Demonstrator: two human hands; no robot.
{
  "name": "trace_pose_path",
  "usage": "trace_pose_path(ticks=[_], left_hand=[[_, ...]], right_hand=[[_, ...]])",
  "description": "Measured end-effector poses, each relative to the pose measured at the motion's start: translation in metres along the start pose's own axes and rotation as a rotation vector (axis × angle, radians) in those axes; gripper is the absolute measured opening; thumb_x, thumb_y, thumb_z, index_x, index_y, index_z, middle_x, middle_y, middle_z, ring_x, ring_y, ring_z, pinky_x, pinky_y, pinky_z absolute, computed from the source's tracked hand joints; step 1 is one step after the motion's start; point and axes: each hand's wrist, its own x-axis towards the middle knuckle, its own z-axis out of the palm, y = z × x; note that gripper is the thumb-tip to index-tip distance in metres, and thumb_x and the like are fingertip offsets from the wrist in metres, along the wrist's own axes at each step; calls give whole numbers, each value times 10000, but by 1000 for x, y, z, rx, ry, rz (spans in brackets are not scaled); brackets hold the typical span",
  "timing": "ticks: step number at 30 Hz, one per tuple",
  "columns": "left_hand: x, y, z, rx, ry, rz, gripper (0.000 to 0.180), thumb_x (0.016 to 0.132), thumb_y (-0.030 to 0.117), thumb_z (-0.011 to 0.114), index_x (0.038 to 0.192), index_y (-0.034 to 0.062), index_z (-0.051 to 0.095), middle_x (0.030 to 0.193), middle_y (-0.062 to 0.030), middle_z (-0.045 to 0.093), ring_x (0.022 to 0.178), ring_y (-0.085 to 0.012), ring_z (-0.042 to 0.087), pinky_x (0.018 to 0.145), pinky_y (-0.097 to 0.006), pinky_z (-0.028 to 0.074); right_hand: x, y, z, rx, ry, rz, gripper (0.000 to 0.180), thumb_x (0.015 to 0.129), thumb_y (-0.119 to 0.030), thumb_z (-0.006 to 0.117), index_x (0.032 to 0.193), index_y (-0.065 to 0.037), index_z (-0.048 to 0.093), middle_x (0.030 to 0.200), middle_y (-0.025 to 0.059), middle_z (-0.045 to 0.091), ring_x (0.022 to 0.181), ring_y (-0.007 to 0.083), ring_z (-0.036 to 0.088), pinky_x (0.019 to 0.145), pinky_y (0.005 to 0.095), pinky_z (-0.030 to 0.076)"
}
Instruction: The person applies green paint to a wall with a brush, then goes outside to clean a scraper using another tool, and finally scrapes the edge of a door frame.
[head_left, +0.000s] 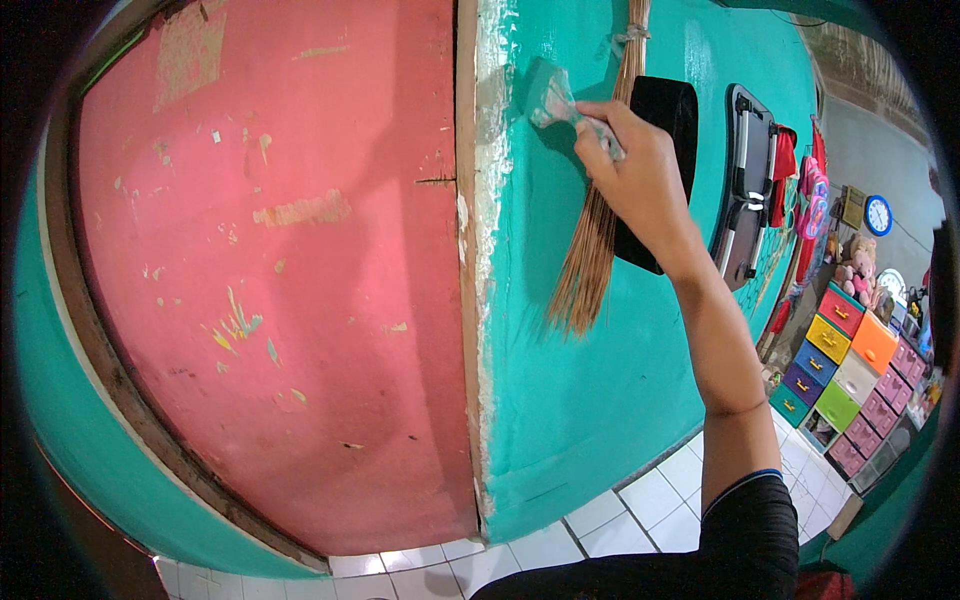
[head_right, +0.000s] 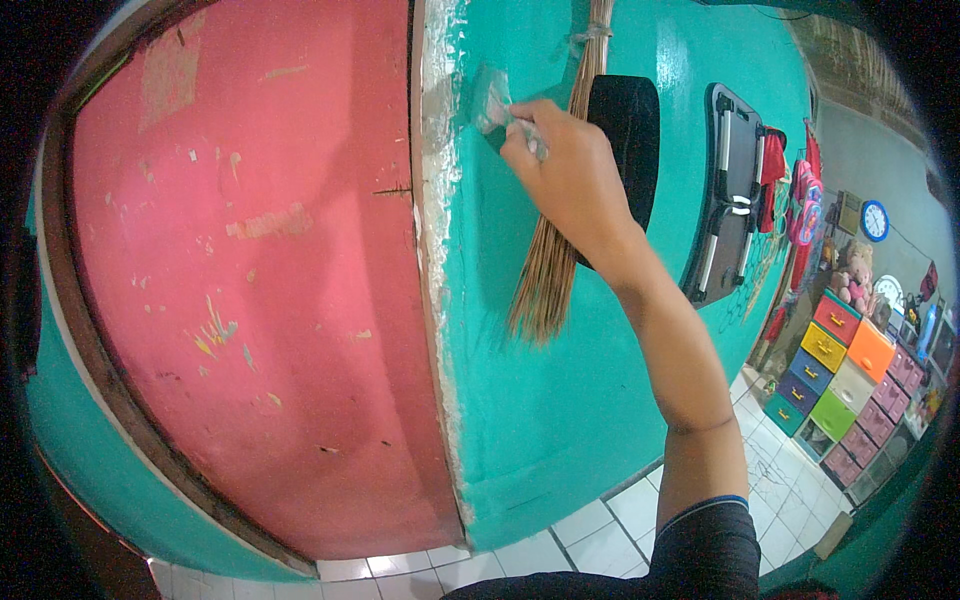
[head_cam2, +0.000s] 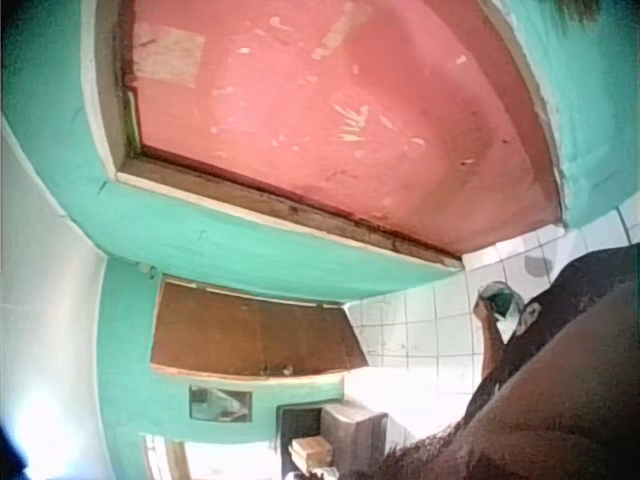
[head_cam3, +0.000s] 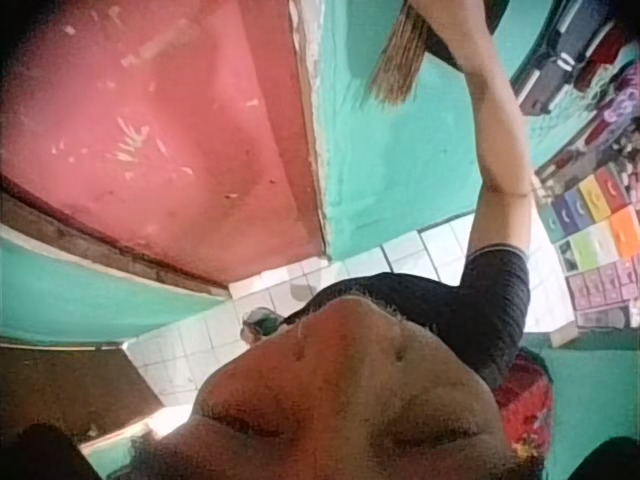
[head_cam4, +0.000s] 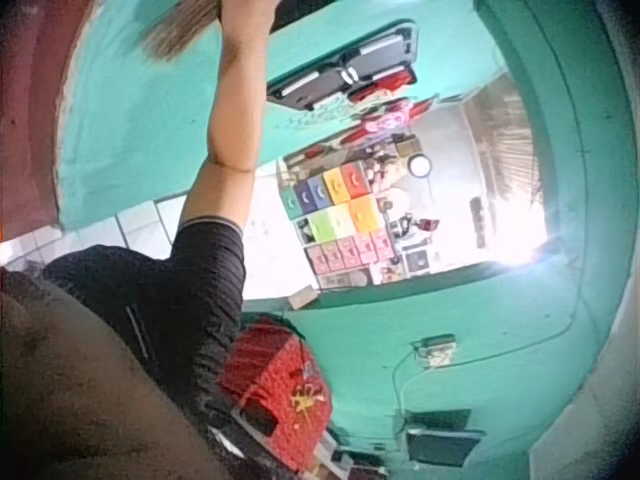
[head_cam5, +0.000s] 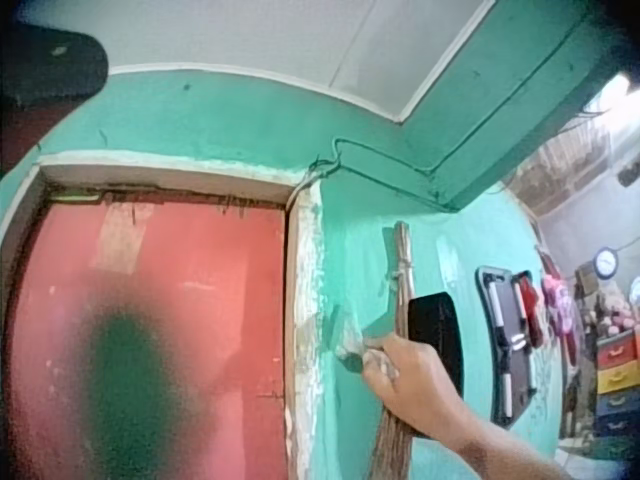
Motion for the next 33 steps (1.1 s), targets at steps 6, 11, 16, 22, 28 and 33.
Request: trace_pose_path(ticks=[6, 11, 16, 22, 28, 33], left_hand=[[12, -13, -4, 147, 196, -178, 468, 941, 454, 561, 915, 3, 680, 686, -63, 620, 535, -148, 526, 443, -309, 403], [17, -19, -14, 435, 231, 741, 463, 929, 424, 580, 989, -20, 695, 763, -84, 654, 574, -155, 536, 465, -319, 425], [16, -24, -10, -54, 80, 33, 418, 929, 407, 583, 883, 5, 688, 694, -62, 618, 546, -147, 506, 448, -313, 393], [19, -23, -9, 163, 156, -190, 409, 926, 404, 600, 725, 49, 624, 601, -43, 562, 491, -145, 474, 417, -304, 347], [10, -22, -15, 5, 132, -192, 433, 933, 412, 596, 666, 71, 596, 549, -46, 537, 443, -152, 451, 396, -305, 336], [18, -12, -11, 218, 77, -183, 424, 943, 416, 577, 711, 63, 610, 570, -51, 554, 454, -149, 464, 396, -314, 353]], right_hand=[[-30, -3, -3, -26, -81, -15, 292, 890, -190, 606, 1080, 30, 631, 754, 134, 612, 689, 193, 599, 636, 311, 485], [-22, -8, -8, 92, -59, 97, 271, 868, -194, 605, 1032, 17, 654, 816, 226, 654, 754, 345, 670, 686, 374, 512], [26, 9, -6, 30, 154, -90, 283, 866, -212, 607, 1033, 9, 665, 785, 209, 658, 725, 327, 678, 672, 364, 517], [1, 4, 6, 8, 51, -9, 290, 881, -217, 603, 1060, 6, 648, 806, 218, 657, 750, 345, 672, 675, 367, 515], [-55, -7, 10, 43, -54, 29, 261, 893, -177, 598, 1064, 19, 625, 869, 227, 659, 772, 359, 671, 690, 380, 519], [-93, -7, 15, -12, -113, -8, 225, 879, -114, 619, 1069, 7, 626, 903, 232, 657, 802, 360, 676, 705, 391, 537]])
